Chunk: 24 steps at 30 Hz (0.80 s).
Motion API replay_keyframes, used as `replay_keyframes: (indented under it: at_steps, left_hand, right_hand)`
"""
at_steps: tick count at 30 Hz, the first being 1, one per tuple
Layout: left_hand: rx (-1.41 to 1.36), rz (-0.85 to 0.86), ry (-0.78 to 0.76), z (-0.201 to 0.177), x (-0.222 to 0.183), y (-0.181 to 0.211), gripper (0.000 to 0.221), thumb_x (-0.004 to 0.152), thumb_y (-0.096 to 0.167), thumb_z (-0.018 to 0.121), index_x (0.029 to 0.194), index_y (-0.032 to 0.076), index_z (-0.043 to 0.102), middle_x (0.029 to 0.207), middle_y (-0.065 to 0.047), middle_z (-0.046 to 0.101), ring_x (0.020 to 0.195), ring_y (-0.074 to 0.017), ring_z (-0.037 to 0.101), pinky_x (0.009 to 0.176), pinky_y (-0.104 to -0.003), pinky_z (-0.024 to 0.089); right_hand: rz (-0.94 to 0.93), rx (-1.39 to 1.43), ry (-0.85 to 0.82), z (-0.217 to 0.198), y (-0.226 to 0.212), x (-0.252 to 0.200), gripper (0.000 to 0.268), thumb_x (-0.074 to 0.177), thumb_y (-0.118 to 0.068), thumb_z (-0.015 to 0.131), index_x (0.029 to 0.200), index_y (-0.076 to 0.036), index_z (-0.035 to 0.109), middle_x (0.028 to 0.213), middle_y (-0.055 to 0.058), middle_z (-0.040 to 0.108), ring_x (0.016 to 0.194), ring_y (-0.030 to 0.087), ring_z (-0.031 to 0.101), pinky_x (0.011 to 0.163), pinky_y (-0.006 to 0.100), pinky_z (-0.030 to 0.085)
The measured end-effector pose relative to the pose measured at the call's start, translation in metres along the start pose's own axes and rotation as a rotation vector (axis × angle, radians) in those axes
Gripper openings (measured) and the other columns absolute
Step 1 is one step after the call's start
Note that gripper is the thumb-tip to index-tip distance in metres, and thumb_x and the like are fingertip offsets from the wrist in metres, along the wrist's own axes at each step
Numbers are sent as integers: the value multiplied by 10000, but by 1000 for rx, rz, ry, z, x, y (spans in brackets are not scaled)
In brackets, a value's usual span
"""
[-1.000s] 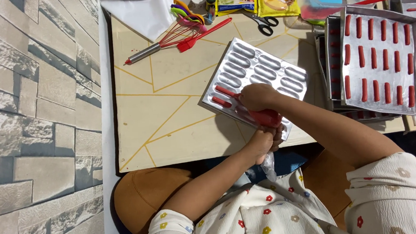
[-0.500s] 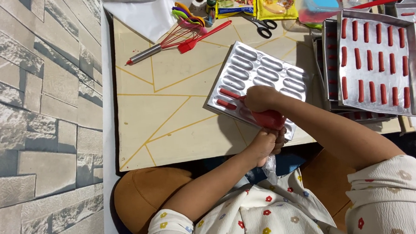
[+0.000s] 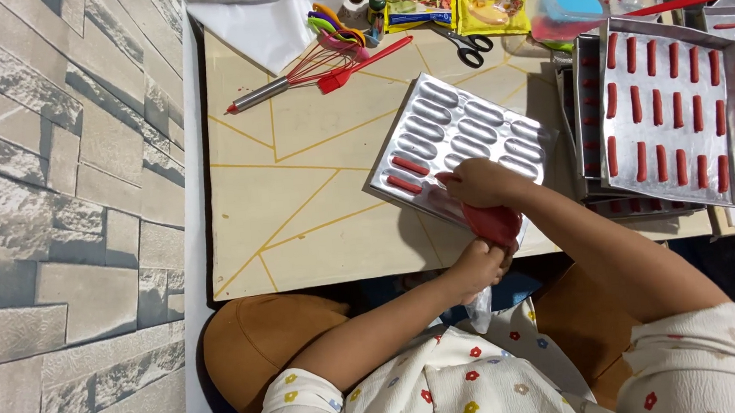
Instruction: Piping batter into a mold tray and organizing baking trays on a work surface.
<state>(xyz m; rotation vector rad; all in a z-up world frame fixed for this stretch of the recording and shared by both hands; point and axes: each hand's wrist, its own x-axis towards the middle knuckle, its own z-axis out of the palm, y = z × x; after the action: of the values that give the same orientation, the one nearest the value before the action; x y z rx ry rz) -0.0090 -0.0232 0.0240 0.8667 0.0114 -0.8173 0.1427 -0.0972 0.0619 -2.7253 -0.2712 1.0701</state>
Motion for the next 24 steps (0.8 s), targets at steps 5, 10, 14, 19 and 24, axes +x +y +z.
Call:
replay_keyframes:
  at_steps: [5, 10, 14, 19, 24]
  left_hand:
    - [220, 154, 146, -24, 35, -65, 275, 1028, 161, 442, 807, 124, 601, 639, 20, 470, 583, -86, 415, 510, -210, 364]
    - [555, 95, 121, -28, 37, -65, 345, 1056, 222, 436, 801, 100, 635, 717, -32, 574, 671, -165, 535, 604, -309, 482]
    - [611, 58, 35, -33, 33, -71, 348, 1075, 220, 407, 833, 115, 634, 713, -2, 568, 626, -129, 512, 558, -267, 459]
    - [670, 13, 3, -30, 14, -54, 334, 1052, 187, 404, 884, 41, 653, 786, -88, 616, 721, -218, 582, 631, -333, 495]
    - [717, -15, 18, -37, 2, -39, 325, 1040, 174, 393, 858, 48, 630, 761, -67, 586, 681, -196, 554, 602, -320, 477]
  right_hand:
    - [34, 191, 117, 15, 24, -16, 397, 990, -277, 547, 1172, 36, 709, 852, 237, 705, 735, 361, 745, 610, 419, 586]
    - [57, 328, 191, 27, 44, -34, 453, 1007, -341, 567, 1290, -4, 676, 883, 208, 714, 763, 354, 750, 636, 447, 600]
    - [88, 467, 267, 34, 43, -53, 471, 997, -301, 583, 1342, 15, 642, 955, 244, 706, 847, 386, 731, 702, 492, 582]
    - [109, 529, 319, 56, 55, -50, 527, 985, -305, 600, 1428, -20, 603, 1001, 259, 716, 935, 403, 721, 796, 509, 549]
    - [127, 599, 402, 54, 40, -55, 645, 960, -319, 629, 1548, -96, 482, 1079, 243, 712, 1022, 372, 700, 887, 507, 527]
